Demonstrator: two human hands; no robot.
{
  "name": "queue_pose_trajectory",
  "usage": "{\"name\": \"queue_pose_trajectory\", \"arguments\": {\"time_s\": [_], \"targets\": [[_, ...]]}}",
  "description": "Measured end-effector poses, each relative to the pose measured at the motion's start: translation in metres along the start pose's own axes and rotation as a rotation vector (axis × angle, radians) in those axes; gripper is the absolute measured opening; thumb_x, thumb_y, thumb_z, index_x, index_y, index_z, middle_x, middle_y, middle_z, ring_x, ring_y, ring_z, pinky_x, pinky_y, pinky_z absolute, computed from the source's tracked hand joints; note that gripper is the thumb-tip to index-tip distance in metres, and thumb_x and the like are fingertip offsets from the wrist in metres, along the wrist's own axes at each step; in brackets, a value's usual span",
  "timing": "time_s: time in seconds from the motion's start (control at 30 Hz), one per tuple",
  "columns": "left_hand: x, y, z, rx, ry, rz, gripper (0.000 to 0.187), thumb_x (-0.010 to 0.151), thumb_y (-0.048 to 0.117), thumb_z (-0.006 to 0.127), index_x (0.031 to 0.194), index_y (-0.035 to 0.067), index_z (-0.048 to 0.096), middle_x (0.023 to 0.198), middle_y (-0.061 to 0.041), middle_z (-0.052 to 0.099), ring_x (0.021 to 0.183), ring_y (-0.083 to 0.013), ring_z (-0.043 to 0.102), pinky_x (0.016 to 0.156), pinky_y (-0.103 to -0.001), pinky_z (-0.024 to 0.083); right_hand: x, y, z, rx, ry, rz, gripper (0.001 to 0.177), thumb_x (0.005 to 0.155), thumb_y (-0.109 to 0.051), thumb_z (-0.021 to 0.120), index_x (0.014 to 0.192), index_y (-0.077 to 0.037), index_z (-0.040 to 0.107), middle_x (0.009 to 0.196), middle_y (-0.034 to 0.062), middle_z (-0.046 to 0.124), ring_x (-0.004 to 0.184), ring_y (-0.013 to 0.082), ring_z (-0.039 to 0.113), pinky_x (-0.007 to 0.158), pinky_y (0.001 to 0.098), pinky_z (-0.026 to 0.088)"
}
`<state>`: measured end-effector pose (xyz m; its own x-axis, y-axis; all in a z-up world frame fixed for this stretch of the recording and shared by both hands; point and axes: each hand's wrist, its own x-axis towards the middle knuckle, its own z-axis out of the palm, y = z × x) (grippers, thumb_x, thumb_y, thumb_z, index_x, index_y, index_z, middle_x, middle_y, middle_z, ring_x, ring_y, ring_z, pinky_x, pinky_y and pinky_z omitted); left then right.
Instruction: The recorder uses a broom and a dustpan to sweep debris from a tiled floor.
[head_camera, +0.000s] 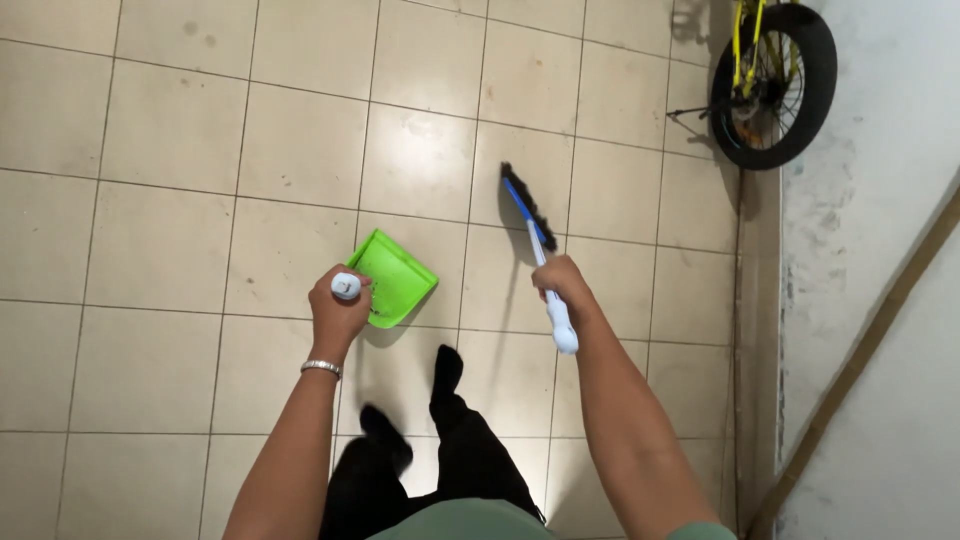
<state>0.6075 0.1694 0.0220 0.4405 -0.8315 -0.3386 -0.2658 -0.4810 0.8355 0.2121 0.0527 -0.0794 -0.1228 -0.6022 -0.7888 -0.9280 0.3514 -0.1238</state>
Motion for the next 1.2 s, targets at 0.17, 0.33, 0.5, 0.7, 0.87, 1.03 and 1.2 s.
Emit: {"name": "queue_pose_trajectory", "arguments": {"time_s": [0.17,0.33,0.5,0.7,0.87,1.03,1.2], "targets": [[-0.052,-0.040,-0.014,0.054,-0.076,0.076,0.014,0.076,0.003,0.069,0.082,0.014,0.074,0.084,-0.017,0.073,0.083,-0.0386,0.070,0.078,-0.045,0.052,-0.022,0.045,0.117,0.171,0.025,0.020,0.026,0.067,-0.029,0.068,0.050,-0.010,0.074,0.058,0.0141,0.070,0.067,0.0332,0.074,0.066,0.0432,0.056],[-0.097,-0.095,-0.025,0.005,-0.077,0.134,0.016,0.075,0.004,0.070,0.084,0.016,0.075,0.083,-0.015,0.073,0.083,-0.0356,0.071,0.081,-0.042,0.053,-0.120,-0.025,0.206,0.192,-0.139,-0.125,0.023,0.069,-0.025,0.066,0.062,-0.006,0.076,0.054,0.0123,0.068,0.058,0.0289,0.071,0.059,0.0391,0.055],[-0.128,-0.108,-0.053,-0.078,0.005,0.211,0.015,0.077,0.003,0.070,0.087,0.014,0.073,0.084,-0.013,0.074,0.085,-0.0342,0.072,0.083,-0.042,0.054,-0.240,-0.071,0.155,0.607,-0.260,-0.015,0.065,0.077,-0.002,0.074,0.139,0.007,0.057,0.060,0.0156,0.066,0.043,0.0185,0.061,0.036,0.0289,0.047],[-0.129,-0.085,-0.102,-0.152,0.079,0.274,0.017,0.077,0.000,0.065,0.084,0.013,0.072,0.083,-0.013,0.074,0.085,-0.0355,0.072,0.085,-0.045,0.054,-0.293,-0.100,0.100,0.640,-0.125,-0.120,0.073,0.079,-0.003,0.072,0.146,0.010,0.048,0.061,0.0165,0.063,0.044,0.0198,0.060,0.036,0.0311,0.046],[-0.073,-0.045,-0.109,-0.118,0.172,0.195,0.009,0.076,0.010,0.070,0.081,0.017,0.072,0.079,-0.007,0.073,0.081,-0.0302,0.072,0.080,-0.046,0.053,-0.279,-0.132,0.056,0.708,0.013,-0.191,0.054,0.078,0.000,0.069,0.130,0.013,0.061,0.056,0.0147,0.058,0.041,0.0202,0.059,0.036,0.0318,0.048],[0.008,0.013,-0.097,-0.120,0.209,0.226,0.007,0.075,0.012,0.071,0.080,0.016,0.073,0.076,-0.010,0.073,0.080,-0.0327,0.072,0.078,-0.044,0.054,-0.221,-0.193,-0.004,0.685,0.059,-0.230,0.022,0.076,0.000,0.067,0.095,0.012,0.070,0.049,0.0154,0.057,0.037,0.0214,0.058,0.034,0.0341,0.048],[0.097,0.080,-0.091,-0.131,0.239,0.192,0.011,0.073,0.010,0.069,0.080,0.017,0.074,0.077,-0.008,0.073,0.082,-0.0312,0.072,0.078,-0.042,0.054,-0.178,-0.262,-0.084,0.652,0.043,-0.228,0.016,0.075,-0.001,0.066,0.085,0.011,0.068,0.052,0.0178,0.057,0.039,0.0228,0.058,0.038,0.0356,0.049]]}}
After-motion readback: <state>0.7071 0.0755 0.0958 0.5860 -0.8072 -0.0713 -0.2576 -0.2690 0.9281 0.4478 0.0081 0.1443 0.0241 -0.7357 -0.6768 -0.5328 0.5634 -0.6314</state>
